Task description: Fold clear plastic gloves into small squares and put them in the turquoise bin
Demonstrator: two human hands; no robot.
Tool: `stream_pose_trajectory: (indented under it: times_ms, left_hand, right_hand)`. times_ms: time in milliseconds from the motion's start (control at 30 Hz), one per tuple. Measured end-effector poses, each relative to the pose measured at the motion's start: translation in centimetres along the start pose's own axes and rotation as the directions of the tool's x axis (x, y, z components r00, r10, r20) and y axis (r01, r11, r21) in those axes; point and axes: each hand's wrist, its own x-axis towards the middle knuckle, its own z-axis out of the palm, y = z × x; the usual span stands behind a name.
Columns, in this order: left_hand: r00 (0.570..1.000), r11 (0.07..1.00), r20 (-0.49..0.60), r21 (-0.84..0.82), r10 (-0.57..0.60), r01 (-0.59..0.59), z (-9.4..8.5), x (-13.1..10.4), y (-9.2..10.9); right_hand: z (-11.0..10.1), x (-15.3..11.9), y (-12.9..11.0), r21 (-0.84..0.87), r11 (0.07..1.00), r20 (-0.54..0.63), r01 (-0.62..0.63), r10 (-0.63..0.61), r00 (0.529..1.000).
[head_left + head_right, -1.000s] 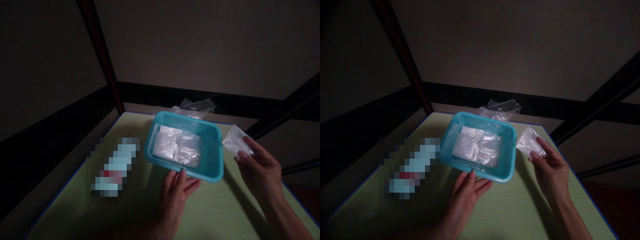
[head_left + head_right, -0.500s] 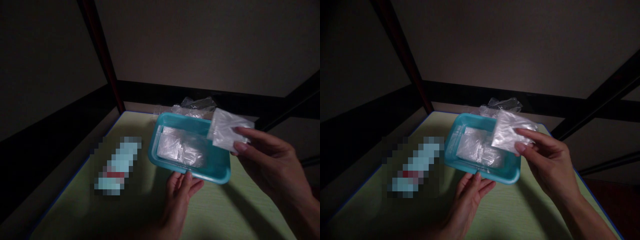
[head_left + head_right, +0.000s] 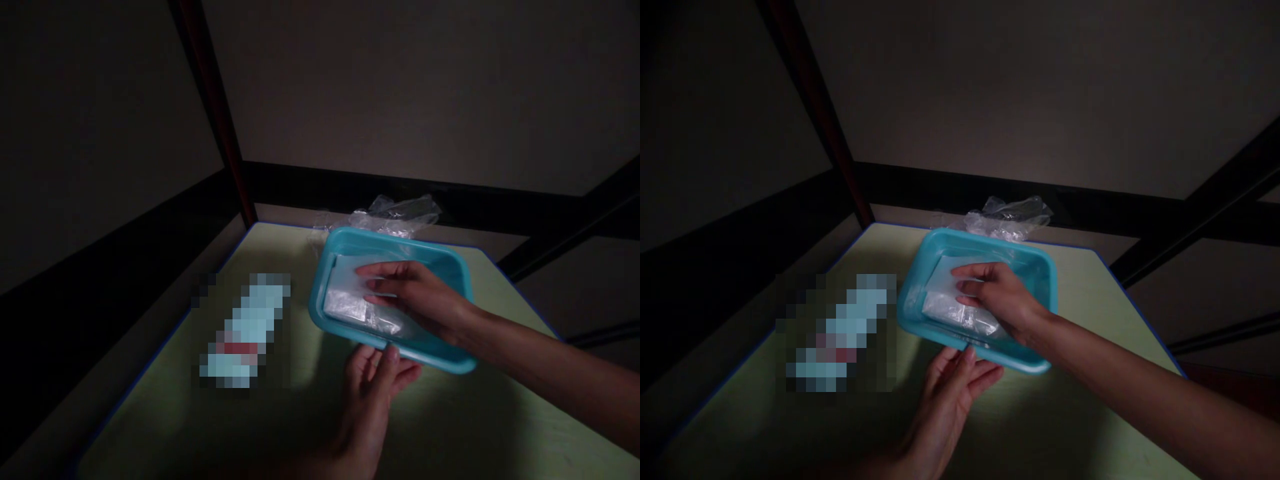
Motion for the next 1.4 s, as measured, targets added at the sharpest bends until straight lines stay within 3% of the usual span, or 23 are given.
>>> stream_pose_trajectory:
  times_ms: [500,767,967,1233,1333,1400]
  left_hand:
    - [1.000,0.999,0.027,0.052,-0.009,0.008,0.2,0.3,0.3]
    - [0.998,0.999,0.055,0.046,-0.004,0.001,0.4,0.3,0.5]
    - [1.000,0.999,0.013,0.033,-0.009,0.008,0.4,0.1,0.5]
    - [1.000,0.998,0.005,0.047,-0.028,0.027,0.6,0.2,0.7]
    - [0.999,0.999,-0.032,0.038,-0.029,0.030,0.7,0.2,0.8]
    - [0.998,0.999,-0.049,0.035,-0.030,0.032,0.6,0.2,0.8]
  right_hand:
    - [-0.1,1.4,-0.4,-0.032,0.998,0.021,-0.055,0.055,0.998]
    - [-0.5,0.9,-0.9,0.074,0.987,0.089,-0.143,0.137,0.987]
    - [-1.2,0.5,-1.5,0.088,0.982,0.111,-0.167,0.157,0.981]
    - [-2.7,-0.7,-1.8,0.016,0.991,0.036,-0.136,0.135,0.990]
    - [-3.9,-0.9,-1.7,-0.088,0.995,0.027,-0.042,0.044,0.999]
    - [-4.6,-0.9,-1.9,-0.217,0.973,0.094,0.080,-0.061,0.994]
